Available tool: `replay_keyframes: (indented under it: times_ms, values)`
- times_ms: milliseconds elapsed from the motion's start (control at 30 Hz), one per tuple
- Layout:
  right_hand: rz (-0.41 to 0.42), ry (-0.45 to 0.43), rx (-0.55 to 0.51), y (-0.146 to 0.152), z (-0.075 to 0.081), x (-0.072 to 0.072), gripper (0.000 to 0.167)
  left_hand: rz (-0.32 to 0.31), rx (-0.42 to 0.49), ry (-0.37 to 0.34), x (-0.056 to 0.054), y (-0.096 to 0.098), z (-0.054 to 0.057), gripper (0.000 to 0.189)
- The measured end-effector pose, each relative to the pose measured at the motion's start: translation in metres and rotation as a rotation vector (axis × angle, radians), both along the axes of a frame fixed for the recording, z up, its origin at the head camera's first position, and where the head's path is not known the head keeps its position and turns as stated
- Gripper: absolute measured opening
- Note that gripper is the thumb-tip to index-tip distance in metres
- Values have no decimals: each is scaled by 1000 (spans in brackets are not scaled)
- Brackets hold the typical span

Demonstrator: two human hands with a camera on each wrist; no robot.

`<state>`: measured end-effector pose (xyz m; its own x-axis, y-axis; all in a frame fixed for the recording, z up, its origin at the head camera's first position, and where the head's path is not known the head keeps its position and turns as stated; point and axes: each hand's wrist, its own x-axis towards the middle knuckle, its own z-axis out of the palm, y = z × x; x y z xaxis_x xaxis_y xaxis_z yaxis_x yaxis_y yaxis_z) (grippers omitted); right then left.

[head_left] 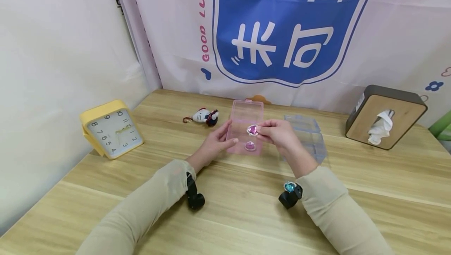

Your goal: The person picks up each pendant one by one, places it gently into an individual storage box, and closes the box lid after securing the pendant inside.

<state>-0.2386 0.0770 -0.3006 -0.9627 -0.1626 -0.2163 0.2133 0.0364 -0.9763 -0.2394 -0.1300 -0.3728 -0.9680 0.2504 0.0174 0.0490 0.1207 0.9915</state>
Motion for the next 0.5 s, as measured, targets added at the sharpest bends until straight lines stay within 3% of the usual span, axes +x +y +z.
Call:
replay_keyframes:
  times_ms: [500]
  values:
    - [-51, 20, 70, -14, -8, -13, 24, 27, -31, 23, 0, 1, -1, 75]
